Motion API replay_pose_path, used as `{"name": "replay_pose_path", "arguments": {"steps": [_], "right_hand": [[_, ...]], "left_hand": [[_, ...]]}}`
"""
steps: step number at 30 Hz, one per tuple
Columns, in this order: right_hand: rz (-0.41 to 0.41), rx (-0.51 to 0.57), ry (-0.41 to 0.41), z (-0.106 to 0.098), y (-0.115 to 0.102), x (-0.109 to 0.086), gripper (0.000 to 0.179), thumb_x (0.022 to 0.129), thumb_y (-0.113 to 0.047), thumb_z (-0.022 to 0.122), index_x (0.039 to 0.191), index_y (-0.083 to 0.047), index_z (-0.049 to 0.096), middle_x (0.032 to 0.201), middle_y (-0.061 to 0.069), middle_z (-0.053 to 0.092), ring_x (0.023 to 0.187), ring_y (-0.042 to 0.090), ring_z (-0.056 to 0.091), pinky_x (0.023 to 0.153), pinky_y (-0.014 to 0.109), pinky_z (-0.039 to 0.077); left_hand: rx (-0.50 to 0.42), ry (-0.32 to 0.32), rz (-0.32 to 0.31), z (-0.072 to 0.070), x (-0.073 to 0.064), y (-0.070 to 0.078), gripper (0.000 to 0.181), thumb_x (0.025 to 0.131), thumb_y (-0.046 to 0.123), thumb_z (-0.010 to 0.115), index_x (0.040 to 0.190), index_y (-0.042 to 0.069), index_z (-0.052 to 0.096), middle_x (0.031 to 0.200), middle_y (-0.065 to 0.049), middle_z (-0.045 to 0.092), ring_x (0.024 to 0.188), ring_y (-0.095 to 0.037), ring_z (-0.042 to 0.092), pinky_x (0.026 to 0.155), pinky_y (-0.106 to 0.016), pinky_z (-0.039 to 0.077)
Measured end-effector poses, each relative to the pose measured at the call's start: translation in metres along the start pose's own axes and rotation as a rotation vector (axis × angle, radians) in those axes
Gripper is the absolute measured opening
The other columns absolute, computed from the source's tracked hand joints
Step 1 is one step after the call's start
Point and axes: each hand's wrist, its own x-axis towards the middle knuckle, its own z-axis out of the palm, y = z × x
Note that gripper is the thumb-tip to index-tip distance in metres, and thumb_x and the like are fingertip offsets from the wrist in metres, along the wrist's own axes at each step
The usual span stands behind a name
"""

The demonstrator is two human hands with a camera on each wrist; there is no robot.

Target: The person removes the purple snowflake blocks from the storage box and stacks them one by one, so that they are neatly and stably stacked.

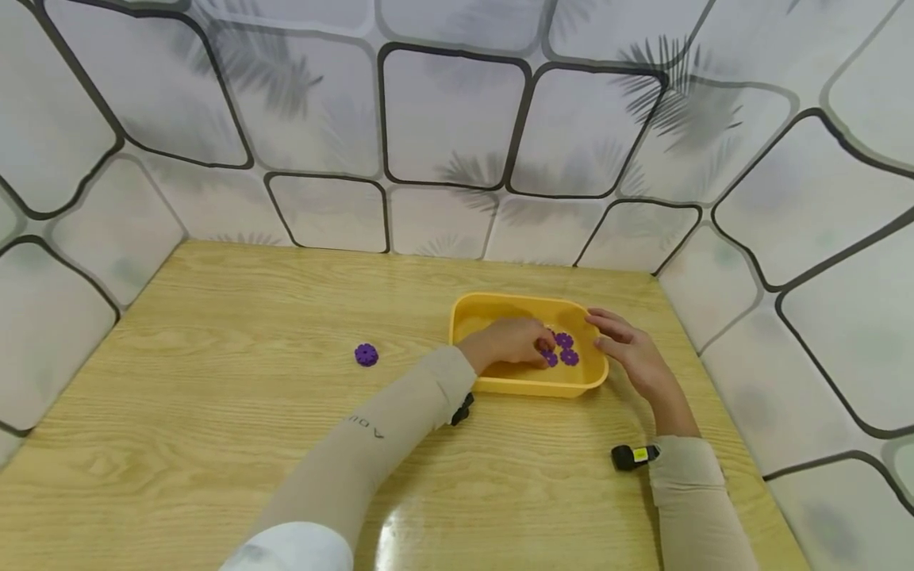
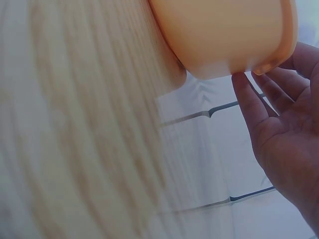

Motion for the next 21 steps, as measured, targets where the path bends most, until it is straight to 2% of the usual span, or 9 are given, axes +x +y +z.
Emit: {"name": "replay_pose_path", "arguments": {"steps": [7, 16, 21], "right_hand": [[0.005, 0.008, -0.005, 0.0002, -0.0015, 0.001, 0.05, 0.103, -0.023, 0.059, 0.148, -0.003, 0.049, 0.164, 0.011, 0.03, 0.15, 0.034, 0.028, 0.097, 0.006, 0.04], [-0.01, -0.008, 0.001, -0.0007, -0.0037, -0.0008, 0.049, 0.103, -0.02, 0.059, 0.147, -0.001, 0.049, 0.163, 0.013, 0.032, 0.149, 0.036, 0.028, 0.097, 0.005, 0.038], [-0.005, 0.011, 0.007, 0.0002, -0.0018, 0.0, 0.05, 0.102, -0.021, 0.061, 0.147, 0.0, 0.05, 0.162, 0.013, 0.033, 0.149, 0.035, 0.03, 0.098, 0.006, 0.039]], "left_hand": [[0.007, 0.001, 0.006, -0.0016, 0.0, -0.002, 0.036, 0.097, 0.042, 0.067, 0.127, 0.022, 0.069, 0.121, 0.006, 0.066, 0.109, -0.009, 0.061, 0.097, -0.023, 0.047], [-0.122, 0.053, 0.01, -0.0056, -0.0012, -0.005, 0.03, 0.095, 0.04, 0.07, 0.119, 0.021, 0.072, 0.11, 0.009, 0.07, 0.099, -0.006, 0.062, 0.09, -0.02, 0.048], [-0.173, 0.086, 0.024, -0.0073, -0.0003, -0.0094, 0.034, 0.094, 0.04, 0.071, 0.121, 0.019, 0.07, 0.111, 0.007, 0.069, 0.101, -0.007, 0.061, 0.092, -0.022, 0.047]]}}
